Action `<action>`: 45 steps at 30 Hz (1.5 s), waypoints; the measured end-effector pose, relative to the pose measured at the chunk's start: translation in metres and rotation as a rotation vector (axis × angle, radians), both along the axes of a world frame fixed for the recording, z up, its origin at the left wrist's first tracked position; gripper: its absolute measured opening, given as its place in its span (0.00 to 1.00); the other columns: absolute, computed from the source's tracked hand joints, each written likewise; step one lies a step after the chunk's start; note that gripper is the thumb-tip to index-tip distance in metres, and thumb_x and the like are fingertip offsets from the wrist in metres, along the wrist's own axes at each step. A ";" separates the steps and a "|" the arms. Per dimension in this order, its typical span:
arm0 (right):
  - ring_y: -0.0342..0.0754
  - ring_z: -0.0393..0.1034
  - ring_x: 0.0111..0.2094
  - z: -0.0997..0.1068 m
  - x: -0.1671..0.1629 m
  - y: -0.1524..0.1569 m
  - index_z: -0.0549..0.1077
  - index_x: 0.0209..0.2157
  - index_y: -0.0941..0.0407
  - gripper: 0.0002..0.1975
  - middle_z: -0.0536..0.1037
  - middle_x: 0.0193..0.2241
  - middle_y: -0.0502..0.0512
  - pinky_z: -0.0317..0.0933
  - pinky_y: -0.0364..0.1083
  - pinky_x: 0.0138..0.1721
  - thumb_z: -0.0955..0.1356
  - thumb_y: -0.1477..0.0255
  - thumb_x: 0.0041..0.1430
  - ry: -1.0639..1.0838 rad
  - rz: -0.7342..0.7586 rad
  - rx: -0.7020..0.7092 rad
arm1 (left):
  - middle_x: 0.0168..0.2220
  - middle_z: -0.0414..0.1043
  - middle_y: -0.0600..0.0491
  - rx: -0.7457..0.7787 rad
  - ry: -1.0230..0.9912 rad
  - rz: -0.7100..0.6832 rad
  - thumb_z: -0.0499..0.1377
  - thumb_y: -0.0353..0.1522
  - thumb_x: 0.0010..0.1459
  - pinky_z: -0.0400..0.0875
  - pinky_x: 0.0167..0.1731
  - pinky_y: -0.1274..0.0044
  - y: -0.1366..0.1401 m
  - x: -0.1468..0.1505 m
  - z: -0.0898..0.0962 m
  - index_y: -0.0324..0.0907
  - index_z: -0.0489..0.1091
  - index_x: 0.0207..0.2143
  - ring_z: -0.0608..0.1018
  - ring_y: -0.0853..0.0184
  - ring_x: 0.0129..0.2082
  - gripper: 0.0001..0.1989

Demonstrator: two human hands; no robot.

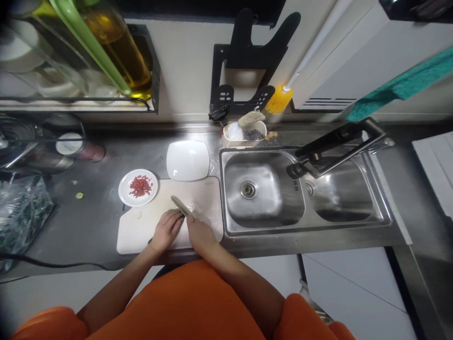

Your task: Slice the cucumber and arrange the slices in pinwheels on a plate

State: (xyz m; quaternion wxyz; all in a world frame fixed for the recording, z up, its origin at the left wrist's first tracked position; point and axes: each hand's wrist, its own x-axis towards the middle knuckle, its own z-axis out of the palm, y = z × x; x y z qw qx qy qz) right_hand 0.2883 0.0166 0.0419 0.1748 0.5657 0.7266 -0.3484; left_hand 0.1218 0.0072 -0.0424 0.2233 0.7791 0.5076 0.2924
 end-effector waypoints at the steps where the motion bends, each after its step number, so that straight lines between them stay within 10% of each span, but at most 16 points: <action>1: 0.49 0.72 0.38 -0.001 0.000 -0.001 0.62 0.50 0.58 0.19 0.76 0.38 0.61 0.62 0.45 0.36 0.52 0.82 0.62 0.002 -0.007 -0.001 | 0.42 0.73 0.48 0.001 0.002 0.000 0.52 0.32 0.61 0.69 0.49 0.65 0.000 0.000 0.000 0.42 0.69 0.46 0.73 0.63 0.45 0.12; 20: 0.52 0.73 0.37 0.042 0.015 -0.028 0.61 0.49 0.58 0.18 0.74 0.38 0.62 0.63 0.44 0.33 0.54 0.83 0.60 -0.105 -0.003 -0.041 | 0.41 0.74 0.48 0.032 0.034 0.010 0.53 0.31 0.61 0.69 0.48 0.67 -0.001 0.000 0.002 0.42 0.69 0.44 0.74 0.63 0.44 0.10; 45: 0.51 0.74 0.38 0.044 0.013 -0.023 0.61 0.49 0.59 0.18 0.75 0.38 0.62 0.64 0.44 0.34 0.54 0.84 0.60 -0.122 -0.004 -0.056 | 0.41 0.73 0.48 0.018 0.022 0.013 0.52 0.31 0.61 0.69 0.48 0.66 0.000 0.001 0.004 0.42 0.69 0.45 0.74 0.63 0.45 0.11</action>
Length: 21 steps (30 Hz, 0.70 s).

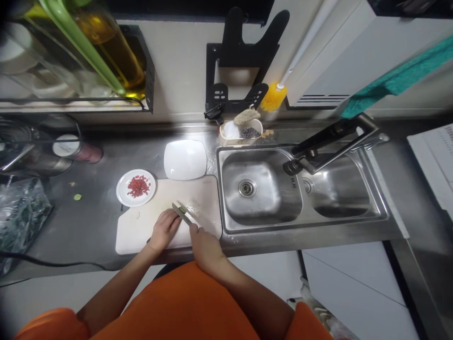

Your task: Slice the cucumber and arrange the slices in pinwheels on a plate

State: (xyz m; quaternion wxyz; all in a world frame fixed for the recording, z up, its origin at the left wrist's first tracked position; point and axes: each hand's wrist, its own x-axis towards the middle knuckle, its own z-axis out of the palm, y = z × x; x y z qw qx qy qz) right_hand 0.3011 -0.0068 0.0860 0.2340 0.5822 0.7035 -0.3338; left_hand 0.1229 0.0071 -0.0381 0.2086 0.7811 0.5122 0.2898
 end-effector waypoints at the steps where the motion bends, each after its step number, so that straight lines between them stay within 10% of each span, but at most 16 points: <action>1: 0.51 0.74 0.38 0.000 0.000 0.001 0.61 0.49 0.59 0.18 0.75 0.38 0.62 0.64 0.44 0.34 0.54 0.84 0.60 0.004 -0.001 -0.001 | 0.41 0.73 0.48 0.002 -0.002 0.001 0.52 0.31 0.61 0.70 0.48 0.66 0.000 0.000 0.000 0.42 0.69 0.45 0.74 0.63 0.45 0.11; 21: 0.51 0.73 0.38 -0.015 -0.010 0.018 0.63 0.48 0.59 0.17 0.76 0.37 0.62 0.63 0.45 0.34 0.53 0.82 0.62 0.052 0.001 0.019 | 0.41 0.73 0.48 -0.027 -0.031 -0.012 0.53 0.31 0.61 0.69 0.48 0.66 0.003 -0.001 0.001 0.42 0.69 0.45 0.74 0.63 0.44 0.10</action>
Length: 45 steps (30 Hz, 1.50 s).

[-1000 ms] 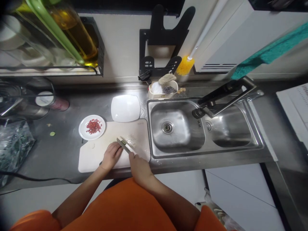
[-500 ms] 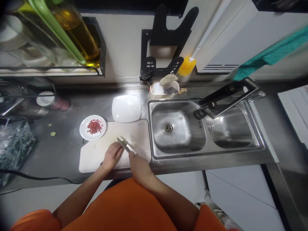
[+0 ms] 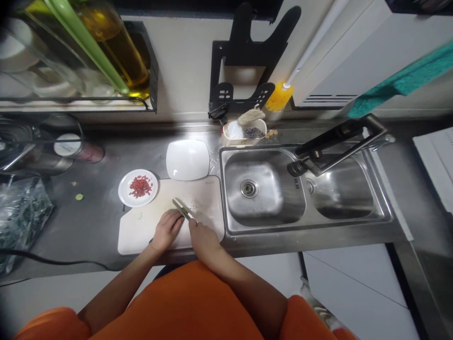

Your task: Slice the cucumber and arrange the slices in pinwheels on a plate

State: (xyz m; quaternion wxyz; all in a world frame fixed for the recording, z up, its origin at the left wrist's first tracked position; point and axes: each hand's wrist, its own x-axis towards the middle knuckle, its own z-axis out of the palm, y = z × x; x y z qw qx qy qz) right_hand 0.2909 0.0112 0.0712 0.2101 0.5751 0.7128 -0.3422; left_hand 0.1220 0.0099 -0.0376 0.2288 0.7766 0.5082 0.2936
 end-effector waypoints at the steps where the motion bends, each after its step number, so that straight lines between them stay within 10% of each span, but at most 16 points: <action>1: 0.51 0.73 0.38 -0.001 0.000 0.001 0.63 0.48 0.59 0.17 0.76 0.37 0.62 0.63 0.45 0.34 0.53 0.82 0.62 0.006 0.004 0.001 | 0.42 0.73 0.48 -0.007 0.000 -0.003 0.52 0.31 0.61 0.69 0.48 0.66 0.000 0.000 0.000 0.42 0.69 0.45 0.74 0.63 0.44 0.10; 21: 0.52 0.72 0.40 -0.041 0.001 0.005 0.60 0.54 0.60 0.22 0.76 0.38 0.62 0.61 0.46 0.38 0.53 0.82 0.60 0.087 -0.040 0.036 | 0.42 0.73 0.48 0.008 -0.008 0.001 0.54 0.31 0.61 0.69 0.49 0.66 0.000 -0.001 -0.002 0.42 0.68 0.46 0.73 0.63 0.46 0.12; 45: 0.51 0.74 0.36 0.008 0.008 -0.014 0.64 0.49 0.59 0.18 0.76 0.36 0.61 0.63 0.43 0.32 0.54 0.82 0.61 -0.052 0.006 0.033 | 0.41 0.73 0.48 0.030 0.023 0.008 0.53 0.31 0.61 0.69 0.49 0.66 -0.002 0.000 0.001 0.41 0.69 0.44 0.74 0.63 0.44 0.10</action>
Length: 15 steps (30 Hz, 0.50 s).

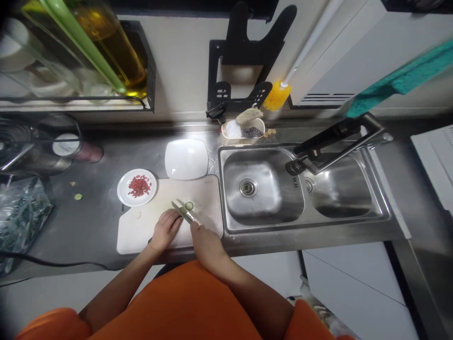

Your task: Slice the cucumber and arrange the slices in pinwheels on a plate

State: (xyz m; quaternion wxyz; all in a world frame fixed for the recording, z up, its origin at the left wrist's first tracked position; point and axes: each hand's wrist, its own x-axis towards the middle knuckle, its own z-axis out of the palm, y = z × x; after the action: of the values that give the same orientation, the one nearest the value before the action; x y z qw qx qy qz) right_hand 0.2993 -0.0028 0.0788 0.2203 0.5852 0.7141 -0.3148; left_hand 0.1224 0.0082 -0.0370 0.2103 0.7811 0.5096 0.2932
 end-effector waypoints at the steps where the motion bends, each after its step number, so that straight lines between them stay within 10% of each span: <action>1: 0.50 0.74 0.36 0.000 0.000 0.000 0.64 0.49 0.59 0.18 0.76 0.36 0.62 0.63 0.43 0.32 0.54 0.82 0.61 0.003 -0.003 -0.001 | 0.41 0.73 0.48 -0.003 -0.002 0.001 0.53 0.31 0.61 0.69 0.49 0.66 0.000 0.000 0.000 0.42 0.69 0.44 0.74 0.63 0.44 0.10; 15: 0.48 0.72 0.38 -0.017 0.015 0.018 0.60 0.54 0.53 0.21 0.74 0.38 0.60 0.61 0.42 0.34 0.53 0.80 0.62 -0.048 -0.016 0.029 | 0.44 0.73 0.47 -0.016 0.000 -0.002 0.53 0.32 0.61 0.69 0.49 0.65 -0.001 -0.001 -0.004 0.42 0.69 0.46 0.74 0.63 0.46 0.12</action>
State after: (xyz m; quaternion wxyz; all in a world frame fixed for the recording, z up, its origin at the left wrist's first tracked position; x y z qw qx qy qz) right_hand 0.3142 0.0151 0.0618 0.2260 0.6016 0.7084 -0.2919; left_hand 0.1213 0.0071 -0.0409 0.2168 0.7798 0.5112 0.2892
